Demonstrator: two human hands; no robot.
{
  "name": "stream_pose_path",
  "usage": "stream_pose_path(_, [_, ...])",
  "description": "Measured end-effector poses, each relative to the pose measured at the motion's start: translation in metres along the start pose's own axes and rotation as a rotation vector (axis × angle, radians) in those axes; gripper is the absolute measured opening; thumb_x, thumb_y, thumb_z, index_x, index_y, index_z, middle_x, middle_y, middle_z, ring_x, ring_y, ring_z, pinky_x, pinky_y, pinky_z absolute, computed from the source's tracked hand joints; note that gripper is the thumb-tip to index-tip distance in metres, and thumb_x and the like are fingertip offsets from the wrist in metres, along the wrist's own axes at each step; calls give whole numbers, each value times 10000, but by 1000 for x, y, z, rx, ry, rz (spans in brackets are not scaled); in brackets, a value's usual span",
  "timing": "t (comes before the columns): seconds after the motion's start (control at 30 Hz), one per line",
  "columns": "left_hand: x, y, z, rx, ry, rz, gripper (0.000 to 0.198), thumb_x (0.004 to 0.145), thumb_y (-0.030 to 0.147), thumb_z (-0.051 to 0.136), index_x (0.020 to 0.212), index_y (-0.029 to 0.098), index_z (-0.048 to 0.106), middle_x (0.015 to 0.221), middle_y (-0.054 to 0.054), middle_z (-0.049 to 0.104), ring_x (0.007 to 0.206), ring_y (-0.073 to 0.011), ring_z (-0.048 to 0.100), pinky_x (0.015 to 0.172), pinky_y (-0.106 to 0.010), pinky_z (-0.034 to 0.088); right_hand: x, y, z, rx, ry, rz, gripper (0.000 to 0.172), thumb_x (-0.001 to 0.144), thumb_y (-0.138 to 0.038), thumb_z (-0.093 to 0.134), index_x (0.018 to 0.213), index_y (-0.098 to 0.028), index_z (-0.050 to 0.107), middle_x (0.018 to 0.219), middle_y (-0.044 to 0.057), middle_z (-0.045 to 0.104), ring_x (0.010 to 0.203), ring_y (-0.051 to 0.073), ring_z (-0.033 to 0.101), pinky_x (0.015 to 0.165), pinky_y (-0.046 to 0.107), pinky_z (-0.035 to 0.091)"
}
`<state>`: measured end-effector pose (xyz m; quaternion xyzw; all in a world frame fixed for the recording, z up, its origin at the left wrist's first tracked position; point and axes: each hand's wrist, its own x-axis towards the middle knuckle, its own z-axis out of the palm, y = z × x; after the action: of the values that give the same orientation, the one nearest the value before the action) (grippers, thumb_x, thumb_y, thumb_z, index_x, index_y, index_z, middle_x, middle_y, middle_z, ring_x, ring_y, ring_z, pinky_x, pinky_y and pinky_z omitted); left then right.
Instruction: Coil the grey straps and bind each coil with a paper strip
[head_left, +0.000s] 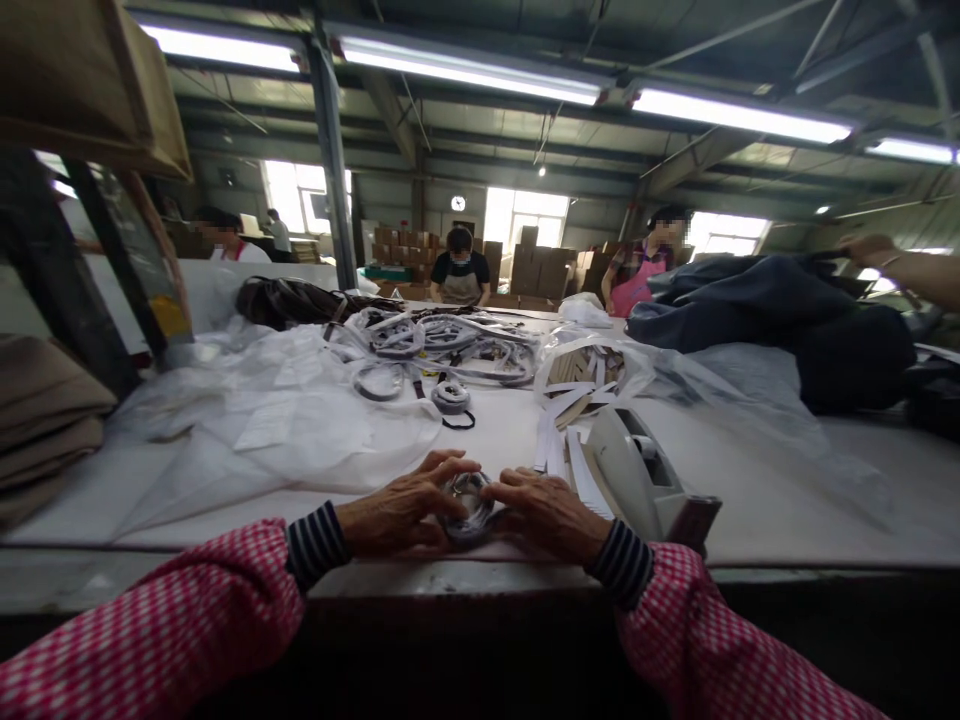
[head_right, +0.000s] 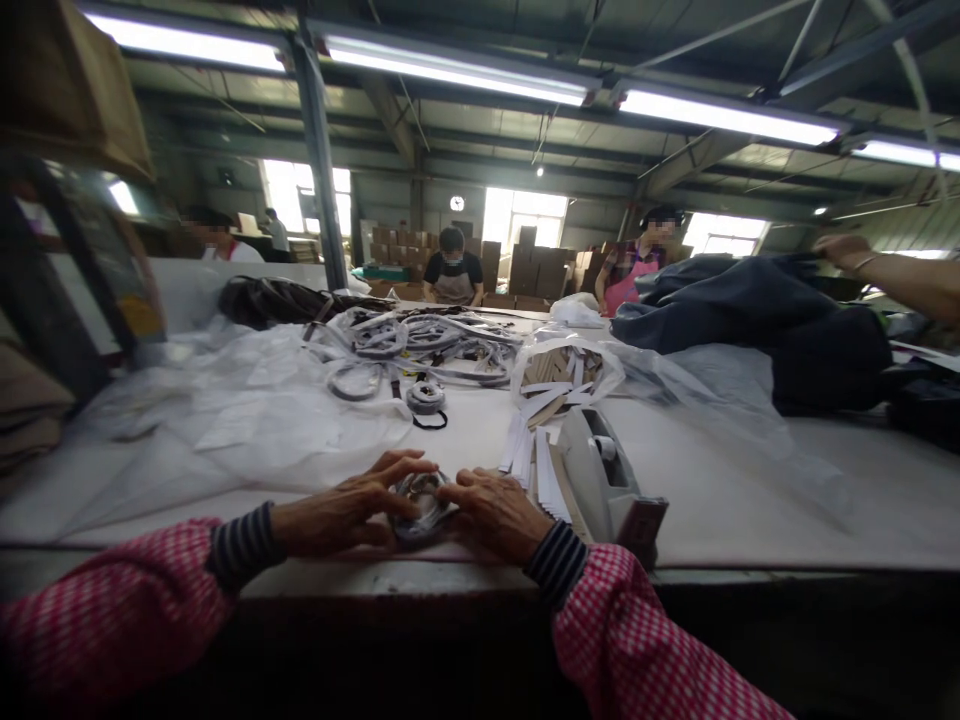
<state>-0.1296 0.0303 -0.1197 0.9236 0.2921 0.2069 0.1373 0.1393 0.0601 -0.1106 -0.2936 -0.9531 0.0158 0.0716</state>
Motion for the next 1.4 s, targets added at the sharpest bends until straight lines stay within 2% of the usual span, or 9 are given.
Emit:
stream_pose_path(0.17, [0, 5, -16, 132, -103, -99, 343, 842, 272, 803, 1173, 259, 715, 1579, -113, 411, 1479, -394, 298, 1183, -571, 316, 20, -10, 13, 22, 32, 28, 103, 982, -300, 661, 985, -213, 716, 1005, 53, 711, 940, 223, 655, 730, 297, 412])
stream_pose_path(0.37, [24, 33, 9, 232, 16, -249, 254, 928, 217, 704, 1166, 305, 716, 1131, -38, 660, 1060, -262, 554, 936, -391, 433, 22, -19, 22, 82, 79, 73, 194, 997, -298, 620, 1172, -268, 699, 1121, 46, 727, 1022, 223, 665, 799, 294, 444])
stream_pose_path(0.57, [22, 24, 20, 164, 61, -212, 184, 983, 263, 632, 1157, 272, 693, 1152, -27, 683, 1010, -233, 571, 914, -353, 390, 13, -21, 15, 145, 79, 96, 241, 938, -305, 705, 1171, -245, 692, 1128, 28, 733, 1025, 195, 677, 834, 254, 469])
stream_pose_path(0.7, [23, 21, 20, 214, 13, -269, 104, 957, 269, 638, 889, 206, 684, 995, -48, 681, 942, -244, 565, 819, -342, 407, 2, 6, -6, 154, 58, 141, 267, 956, -319, 705, 1217, -271, 672, 1076, -34, 747, 938, 122, 692, 822, 184, 473])
stream_pose_path(0.83, [26, 23, 23, 269, 0, -293, 181, 946, 253, 641, 777, 191, 615, 964, -56, 671, 964, -252, 564, 798, -347, 406, -4, 49, -24, 16, 134, 377, 237, 1046, -230, 515, 1219, -132, 643, 1170, 112, 696, 1092, 207, 652, 957, 303, 450])
stream_pose_path(0.93, [26, 25, 27, 297, 22, -296, 175, 956, 250, 619, 792, 190, 605, 988, -68, 667, 981, -255, 561, 809, -352, 417, 1, 73, -20, -76, 101, 471, 234, 1010, -229, 569, 1207, -121, 637, 1242, 143, 656, 1189, 256, 608, 1025, 394, 437])
stream_pose_path(1.07, [20, 22, 30, 299, 56, -272, 173, 973, 264, 577, 818, 191, 601, 989, -72, 653, 955, -248, 555, 813, -354, 421, 15, 81, -3, -135, -37, 486, 262, 957, -378, 686, 1090, -153, 676, 1175, 83, 683, 1072, 247, 654, 937, 453, 533])
stream_pose_path(1.2, [7, 15, 19, 136, 182, -297, 184, 956, 325, 580, 835, 194, 626, 941, -53, 639, 924, -238, 554, 817, -347, 406, 20, 81, 5, -192, -87, 456, 218, 990, -353, 651, 1061, -149, 683, 1143, 72, 693, 1042, 231, 670, 918, 446, 559])
stream_pose_path(1.4, [-11, 19, -16, -586, 410, -735, 451, 891, 597, 620, 752, 169, 656, 673, 14, 536, 641, -155, 443, 594, -272, 321, 13, 74, 11, -257, -60, 409, 160, 1005, -276, 628, 1014, -127, 686, 1088, 72, 701, 1011, 220, 674, 898, 418, 557])
